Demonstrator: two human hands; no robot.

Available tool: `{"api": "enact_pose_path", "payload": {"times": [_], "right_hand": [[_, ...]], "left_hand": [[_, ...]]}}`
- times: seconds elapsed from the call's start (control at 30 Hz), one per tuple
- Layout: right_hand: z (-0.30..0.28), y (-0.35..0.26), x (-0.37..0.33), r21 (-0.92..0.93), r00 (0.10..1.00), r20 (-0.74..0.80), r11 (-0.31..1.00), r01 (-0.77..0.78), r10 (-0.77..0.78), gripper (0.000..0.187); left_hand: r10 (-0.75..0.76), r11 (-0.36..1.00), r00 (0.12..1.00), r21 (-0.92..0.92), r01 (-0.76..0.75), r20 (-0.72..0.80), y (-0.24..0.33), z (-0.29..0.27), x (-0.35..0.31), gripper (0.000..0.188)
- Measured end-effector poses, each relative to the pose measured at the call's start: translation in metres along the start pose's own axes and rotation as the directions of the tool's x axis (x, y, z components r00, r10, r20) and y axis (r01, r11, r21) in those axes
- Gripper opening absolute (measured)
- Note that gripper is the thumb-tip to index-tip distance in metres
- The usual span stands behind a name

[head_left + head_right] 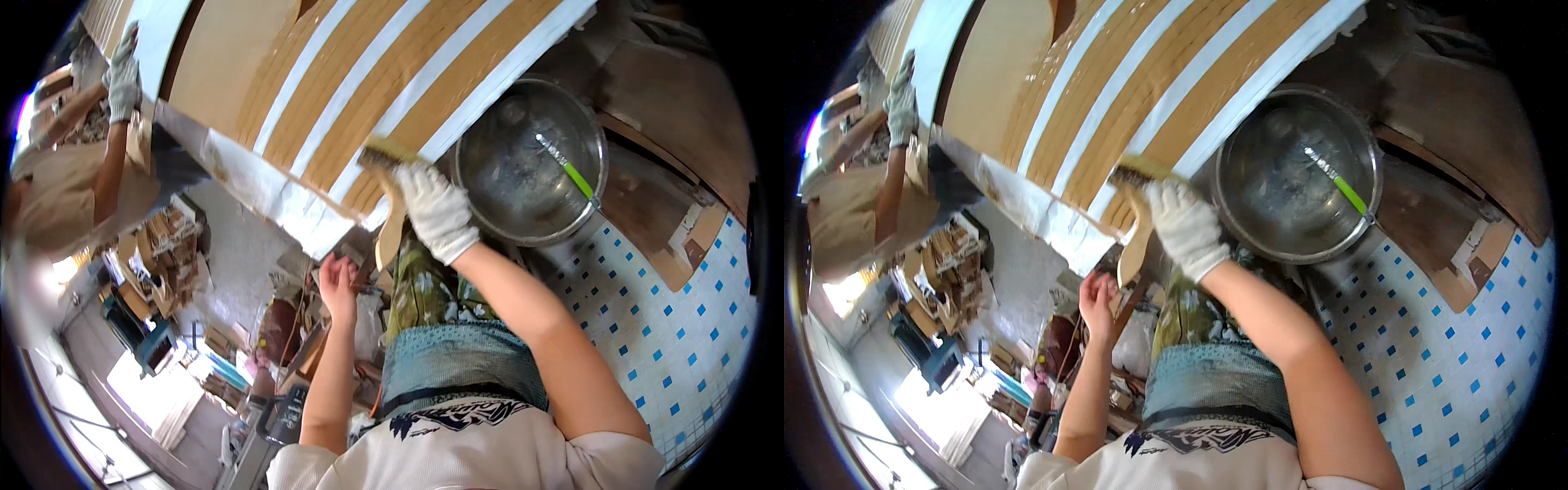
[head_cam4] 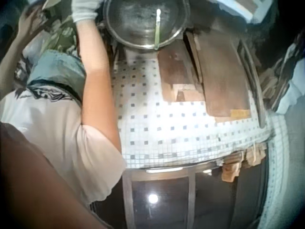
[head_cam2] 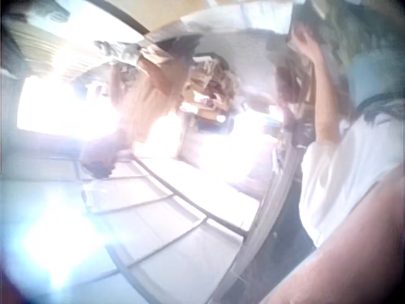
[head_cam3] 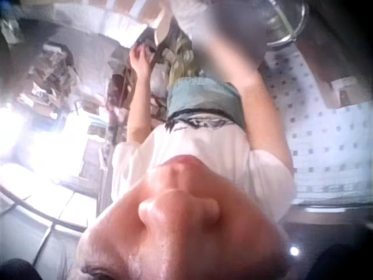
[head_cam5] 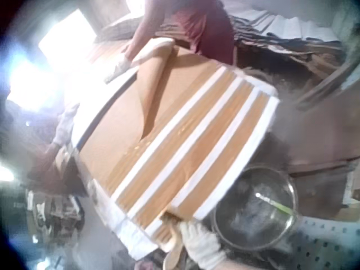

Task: The person repeatedly dips a brush into a metal bowl of liquid and applies it to the surface of a large, curved wooden object. The object has alternating light and dark wood strips. The person works methodically across the surface.

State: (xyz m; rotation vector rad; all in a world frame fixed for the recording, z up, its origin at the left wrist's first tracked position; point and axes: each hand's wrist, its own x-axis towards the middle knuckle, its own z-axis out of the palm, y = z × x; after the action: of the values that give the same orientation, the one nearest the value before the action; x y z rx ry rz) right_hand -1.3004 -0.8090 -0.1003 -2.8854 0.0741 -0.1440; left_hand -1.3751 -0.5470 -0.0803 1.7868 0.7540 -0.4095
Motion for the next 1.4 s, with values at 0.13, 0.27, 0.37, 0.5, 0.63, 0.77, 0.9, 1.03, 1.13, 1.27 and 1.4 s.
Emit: {"api": "enact_pose_path", "payload": {"times": [0.13,0.27,0.37,0.5,0.63,0.77,0.9,1.03,1.13,1.27,1.4], "right_hand": [[0.005,-0.021,-0.022,0.261,0.936,0.342,0.965,-0.015,-0.078,0.022],[0.001,0.052,0.014,0.276,0.921,0.28,0.896,-0.347,0.271,0.036],[-0.012,0.082,0.026,0.33,0.963,-0.112,0.923,-0.197,0.246,0.037],[0.011,0.012,-0.018,-0.08,0.992,-0.083,0.992,-0.101,0.094,0.036],[0.015,-0.045,-0.059,0.1,0.986,0.152,0.994,0.047,-0.061,0.029],[-0.02,-0.028,-0.063,0.239,0.884,0.467,0.964,-0.112,-0.013,0.036],[-0.045,0.028,-0.085,0.764,0.86,0.386,0.407,-0.501,0.334,0.047],[-0.075,0.087,-0.105,0.357,0.578,0.533,0.455,-0.816,0.618,0.042],[-0.05,0.127,-0.153,0.266,0.65,0.278,0.594,-0.759,0.707,0.049],[-0.051,0.136,-0.172,0.259,0.53,0.391,0.463,-0.848,0.753,0.052],[-0.042,0.135,-0.185,0.328,0.471,0.442,0.351,-0.877,0.763,0.051]], "left_hand": [[0.038,0.998,0.998,-0.056,-0.036,0.05,0.017,0.01,0.022,0.041],[-0.02,0.978,0.99,-0.203,0.048,0.136,0.026,0.026,0.024,0.044],[-0.044,0.947,0.981,-0.305,0.101,0.189,0.023,0.044,0.028,0.049],[-0.052,0.942,0.984,-0.318,0.105,0.171,0.022,0.057,0.031,0.049],[-0.068,0.934,0.983,-0.336,0.122,0.168,0.031,0.062,0.033,0.045],[-0.129,0.906,0.978,-0.381,0.183,0.162,0.028,0.066,0.036,0.042],[-0.129,0.917,0.985,-0.363,0.163,0.116,0.022,0.071,0.036,0.043],[-0.093,0.971,0.995,-0.218,0.099,0.037,0.024,0.081,0.036,0.043],[-0.041,0.993,0.999,-0.11,0.038,-0.029,0.02,0.09,0.042,0.042],[0.113,0.984,0.992,0.147,-0.103,-0.064,0.017,0.095,0.059,0.037],[-0.021,0.973,1.0,-0.231,0.016,-0.019,0.054,0.098,0.039,0.042]]}}
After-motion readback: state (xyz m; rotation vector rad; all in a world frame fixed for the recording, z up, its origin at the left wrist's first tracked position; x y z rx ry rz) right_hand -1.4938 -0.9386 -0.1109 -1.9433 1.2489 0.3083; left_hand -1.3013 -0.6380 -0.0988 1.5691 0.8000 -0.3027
